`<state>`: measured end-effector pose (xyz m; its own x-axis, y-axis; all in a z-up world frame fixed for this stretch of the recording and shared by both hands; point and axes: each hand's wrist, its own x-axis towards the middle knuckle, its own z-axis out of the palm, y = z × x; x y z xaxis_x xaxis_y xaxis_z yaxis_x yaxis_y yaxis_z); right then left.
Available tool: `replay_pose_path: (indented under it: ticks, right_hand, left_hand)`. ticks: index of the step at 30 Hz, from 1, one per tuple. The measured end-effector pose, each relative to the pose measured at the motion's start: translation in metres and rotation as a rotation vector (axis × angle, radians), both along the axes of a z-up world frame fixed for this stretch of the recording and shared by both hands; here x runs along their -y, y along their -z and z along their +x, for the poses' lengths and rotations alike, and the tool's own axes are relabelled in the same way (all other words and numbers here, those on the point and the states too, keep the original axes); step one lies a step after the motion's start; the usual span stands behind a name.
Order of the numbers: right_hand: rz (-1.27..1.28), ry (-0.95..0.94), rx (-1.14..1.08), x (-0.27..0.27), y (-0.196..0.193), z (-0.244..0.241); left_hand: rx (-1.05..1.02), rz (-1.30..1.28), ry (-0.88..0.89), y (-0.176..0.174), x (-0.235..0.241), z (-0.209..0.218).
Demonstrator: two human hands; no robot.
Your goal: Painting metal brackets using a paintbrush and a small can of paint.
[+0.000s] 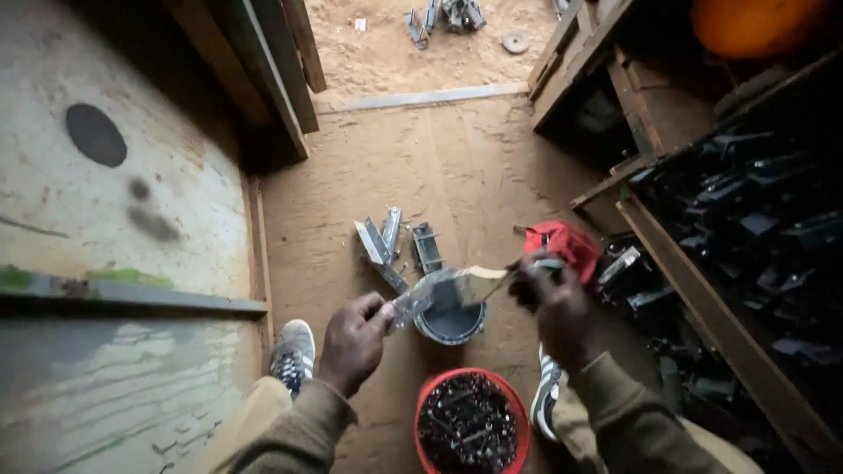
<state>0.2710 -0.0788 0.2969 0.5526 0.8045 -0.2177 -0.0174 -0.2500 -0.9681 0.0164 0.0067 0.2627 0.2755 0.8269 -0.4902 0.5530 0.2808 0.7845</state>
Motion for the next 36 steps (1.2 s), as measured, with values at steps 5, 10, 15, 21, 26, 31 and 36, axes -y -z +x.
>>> replay_pose_path:
  ticks: [5, 10, 15, 21, 26, 31, 36]
  right_hand:
    - [-0.07, -0.17, -0.023, -0.001, 0.012, 0.001]
    - [0.103, -0.061, 0.402, -0.001, 0.007, 0.018]
    - [0.265, -0.203, 0.664, 0.008, -0.004, -0.008]
    - [0.224, -0.285, 0.253, 0.021, 0.004, -0.022]
    - [0.075, -0.102, 0.278, 0.007, 0.024, 0.006]
    - [0.198, -0.045, 0.501, 0.005, 0.006, 0.004]
    - [0.353, -0.34, 0.813, 0.011, 0.008, -0.01]
  left_hand:
    - [0.079, 0.039, 0.004, 0.003, 0.011, 0.017]
    - [0.109, 0.058, 0.01, 0.01, 0.016, 0.023]
    - [0.086, 0.054, -0.012, 0.008, 0.02, 0.025]
    - [0.005, 0.033, -0.024, 0.012, 0.018, 0.027]
    - [0.122, 0.101, 0.003, 0.014, 0.017, 0.029]
    - [0.087, 0.113, 0.001, 0.007, 0.016, 0.033]
    - [0.065, 0.137, 0.012, 0.008, 0.013, 0.035]
